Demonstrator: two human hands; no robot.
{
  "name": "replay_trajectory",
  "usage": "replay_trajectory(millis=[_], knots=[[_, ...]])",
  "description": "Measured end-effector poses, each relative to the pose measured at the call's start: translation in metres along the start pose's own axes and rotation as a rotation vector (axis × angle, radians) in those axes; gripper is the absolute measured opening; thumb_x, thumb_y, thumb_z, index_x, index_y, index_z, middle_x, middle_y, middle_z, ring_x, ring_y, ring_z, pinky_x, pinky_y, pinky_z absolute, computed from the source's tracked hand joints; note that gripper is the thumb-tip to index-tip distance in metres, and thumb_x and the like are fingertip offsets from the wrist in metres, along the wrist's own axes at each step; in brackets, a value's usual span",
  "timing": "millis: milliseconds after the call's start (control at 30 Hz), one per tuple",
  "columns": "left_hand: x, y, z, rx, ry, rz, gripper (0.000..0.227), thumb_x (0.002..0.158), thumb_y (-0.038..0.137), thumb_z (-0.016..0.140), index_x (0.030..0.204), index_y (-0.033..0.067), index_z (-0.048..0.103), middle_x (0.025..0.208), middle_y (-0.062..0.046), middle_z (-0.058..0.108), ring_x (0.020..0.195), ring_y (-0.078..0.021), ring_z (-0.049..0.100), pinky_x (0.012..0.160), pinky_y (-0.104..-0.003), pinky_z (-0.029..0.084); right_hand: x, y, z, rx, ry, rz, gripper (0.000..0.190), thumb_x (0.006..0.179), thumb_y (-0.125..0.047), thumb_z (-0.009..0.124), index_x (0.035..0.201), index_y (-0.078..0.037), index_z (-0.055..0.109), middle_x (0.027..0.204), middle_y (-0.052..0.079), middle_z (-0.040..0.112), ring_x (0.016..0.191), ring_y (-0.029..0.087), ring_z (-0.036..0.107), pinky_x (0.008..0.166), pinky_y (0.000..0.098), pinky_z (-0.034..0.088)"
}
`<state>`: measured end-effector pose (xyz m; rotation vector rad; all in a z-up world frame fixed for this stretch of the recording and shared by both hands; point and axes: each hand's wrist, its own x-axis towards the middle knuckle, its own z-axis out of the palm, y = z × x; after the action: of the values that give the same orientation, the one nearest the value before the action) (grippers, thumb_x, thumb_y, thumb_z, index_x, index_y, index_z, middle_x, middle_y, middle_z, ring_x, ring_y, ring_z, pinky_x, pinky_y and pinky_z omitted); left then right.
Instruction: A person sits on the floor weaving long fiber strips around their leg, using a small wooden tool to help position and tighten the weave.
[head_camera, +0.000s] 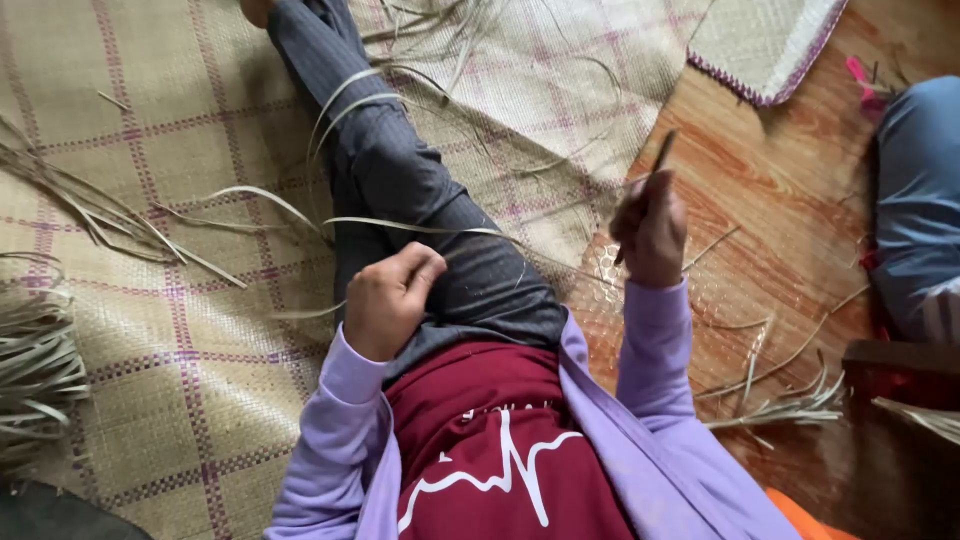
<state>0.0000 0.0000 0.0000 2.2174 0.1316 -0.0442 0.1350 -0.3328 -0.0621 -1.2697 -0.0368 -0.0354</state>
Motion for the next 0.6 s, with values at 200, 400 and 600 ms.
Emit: replay_trajectory(millis=[200, 400, 600], knots=[[0.008, 0.001, 0.029, -0.048, -0.02, -0.013, 0.015, 0.101, 0.04, 0.063, 0.098, 0.0299, 0.074, 0.077, -0.011, 0.075, 0.086, -0.0411, 0.074, 0.078, -0.052, 0.057, -0.005, 0.122, -0.022, -0.36, -0.182, 0.45, 0.043, 0.113, -0.035, 0.048, 0.082, -0.007, 0.057, 0.058, 0.001, 0.05, 0.046, 0.018, 0.064, 0.031, 0.0286, 0.052], [0.013, -0.004, 0.053, 0.014, -0.057, -0.025, 0.017, 0.102, 0.04, 0.059, 0.099, 0.0294, 0.072, 0.081, -0.008, 0.077, 0.087, -0.0396, 0.075, 0.079, -0.056, 0.058, -0.072, 0.082, 0.09, -0.25, -0.393, 0.465, 0.045, 0.11, -0.033, 0.058, 0.076, -0.004, 0.06, 0.046, 0.005, 0.046, 0.033, 0.014, 0.049, 0.029, 0.0243, 0.038], [0.014, -0.02, 0.052, 0.117, -0.075, -0.032, 0.011, 0.097, 0.036, 0.062, 0.097, 0.0314, 0.072, 0.079, -0.006, 0.077, 0.086, -0.0394, 0.075, 0.08, -0.056, 0.058, -0.077, 0.061, 0.096, -0.055, -0.408, 0.575, 0.053, 0.112, -0.033, 0.053, 0.065, -0.009, 0.051, 0.043, -0.001, 0.032, 0.032, 0.008, 0.03, 0.028, 0.0197, 0.025]])
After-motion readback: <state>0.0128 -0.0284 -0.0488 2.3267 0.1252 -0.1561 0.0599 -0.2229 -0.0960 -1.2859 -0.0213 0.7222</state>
